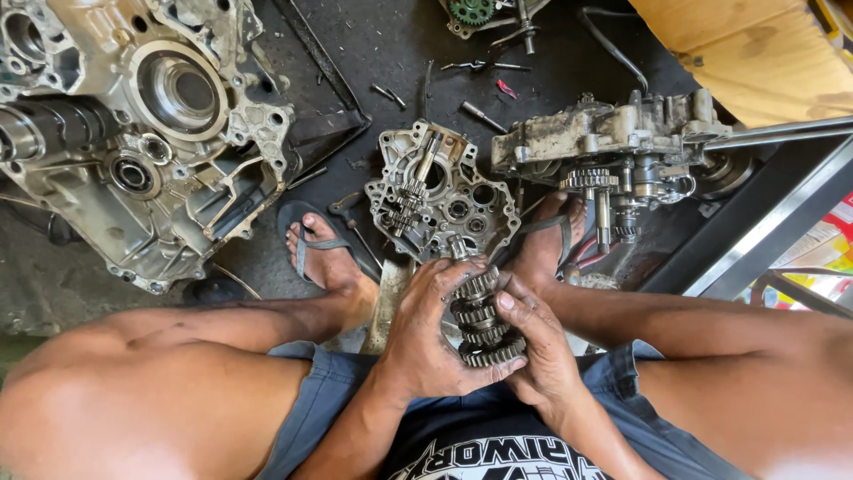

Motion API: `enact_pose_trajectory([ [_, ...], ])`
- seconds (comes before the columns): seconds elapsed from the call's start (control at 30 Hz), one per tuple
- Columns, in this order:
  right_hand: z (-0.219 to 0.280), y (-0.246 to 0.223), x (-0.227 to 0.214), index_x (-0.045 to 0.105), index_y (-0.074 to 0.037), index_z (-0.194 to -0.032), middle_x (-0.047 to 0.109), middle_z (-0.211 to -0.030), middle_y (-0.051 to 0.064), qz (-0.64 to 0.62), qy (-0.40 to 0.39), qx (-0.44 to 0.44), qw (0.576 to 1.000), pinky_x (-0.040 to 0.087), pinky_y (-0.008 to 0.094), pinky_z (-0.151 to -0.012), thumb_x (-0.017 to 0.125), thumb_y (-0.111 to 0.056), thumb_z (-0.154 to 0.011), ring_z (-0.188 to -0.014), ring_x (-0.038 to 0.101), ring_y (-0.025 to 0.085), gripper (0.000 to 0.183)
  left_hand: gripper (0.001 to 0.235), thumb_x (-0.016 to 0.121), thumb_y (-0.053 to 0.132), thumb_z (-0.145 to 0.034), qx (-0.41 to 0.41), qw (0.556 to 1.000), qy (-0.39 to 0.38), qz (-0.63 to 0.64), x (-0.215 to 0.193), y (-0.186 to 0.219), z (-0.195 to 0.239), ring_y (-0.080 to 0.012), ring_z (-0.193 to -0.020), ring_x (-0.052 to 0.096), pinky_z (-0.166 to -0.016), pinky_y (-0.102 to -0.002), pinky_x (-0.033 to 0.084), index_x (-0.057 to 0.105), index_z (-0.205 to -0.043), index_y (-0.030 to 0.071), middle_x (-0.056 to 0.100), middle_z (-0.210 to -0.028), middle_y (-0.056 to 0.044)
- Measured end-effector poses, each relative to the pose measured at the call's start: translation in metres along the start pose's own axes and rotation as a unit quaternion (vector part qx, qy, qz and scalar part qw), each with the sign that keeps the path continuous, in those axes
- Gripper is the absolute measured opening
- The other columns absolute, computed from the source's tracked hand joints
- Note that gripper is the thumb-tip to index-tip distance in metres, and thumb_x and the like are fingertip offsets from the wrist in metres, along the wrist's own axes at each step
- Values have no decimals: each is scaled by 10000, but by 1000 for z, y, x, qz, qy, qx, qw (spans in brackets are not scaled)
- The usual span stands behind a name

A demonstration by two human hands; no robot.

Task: Assembling and inspecting motorcycle transmission gears within an engine casing on a workshop floor

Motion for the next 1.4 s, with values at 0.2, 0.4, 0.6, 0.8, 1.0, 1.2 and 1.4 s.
enact_pose_trajectory([
  [0.2, 1, 0, -2, 624, 11, -1260, 710, -1124, 179, 13, 7, 0, 1000, 533, 392, -946, 671, -164, -876, -1024, 676, 287, 425, 830, 860, 453, -718, -8, 1000, -4, 17, 2, -2, 2, -333, -1140, 643, -1029, -466, 520, 487, -1323, 24, 642, -1282, -140],
  [0.4, -6, 8, -10, 664, -12, -1141, 631, -882, 100, 43, 19, -62, 997, 579, 390, -754, 681, -228, -908, -871, 628, 226, 318, 868, 956, 296, -565, -17, 986, 59, 158, -1, -2, 1, -453, -1057, 685, -973, -546, 535, 569, -1266, -41, 671, -1168, -255],
  [0.6, 7, 6, -6, 665, -27, -1101, 588, -856, 91, 15, 3, -68, 998, 579, 337, -688, 672, -212, -931, -847, 610, 217, 252, 912, 960, 238, -587, -40, 973, 29, 224, 10, -1, 13, -431, -1034, 666, -922, -554, 569, 504, -1319, -61, 626, -1145, -284],
  [0.8, 21, 7, -3, 637, -61, -1071, 550, -848, 52, -4, -14, -87, 996, 571, 292, -648, 691, -213, -928, -820, 592, 188, 216, 903, 938, 200, -615, -19, 973, 11, 230, 18, 2, 27, -453, -1028, 658, -892, -588, 591, 465, -1333, -78, 597, -1138, -295],
  [1.0, 24, 16, -8, 613, -85, -1021, 549, -862, 54, 2, -28, -87, 996, 549, 290, -652, 704, -236, -924, -845, 589, 194, 201, 916, 956, 184, -604, 11, 969, 24, 247, 17, 5, 41, -399, -1008, 661, -876, -547, 613, 475, -1347, -51, 612, -1106, -253],
  [1.2, 46, 14, 13, 618, -105, -984, 543, -855, 31, -1, -32, -89, 996, 538, 289, -680, 736, -231, -900, -840, 583, 171, 192, 912, 994, 161, -590, 35, 967, 61, 244, 18, 2, 52, -328, -989, 683, -846, -461, 613, 501, -1331, -42, 655, -1077, -228],
  [1.4, 47, 20, 7, 637, -94, -997, 542, -887, 63, 19, -27, -89, 995, 545, 339, -761, 734, -231, -894, -893, 592, 218, 197, 914, 990, 96, -612, 31, 949, 59, 307, 24, -6, 61, -269, -1007, 685, -870, -411, 629, 476, -1357, -30, 670, -1105, -208],
])
Point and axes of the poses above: each hand's wrist, its own z-axis away from the middle knuckle, its own x-axis out of the palm, y = z × x, the point moved 5 cm from there along -z, towards the middle knuckle
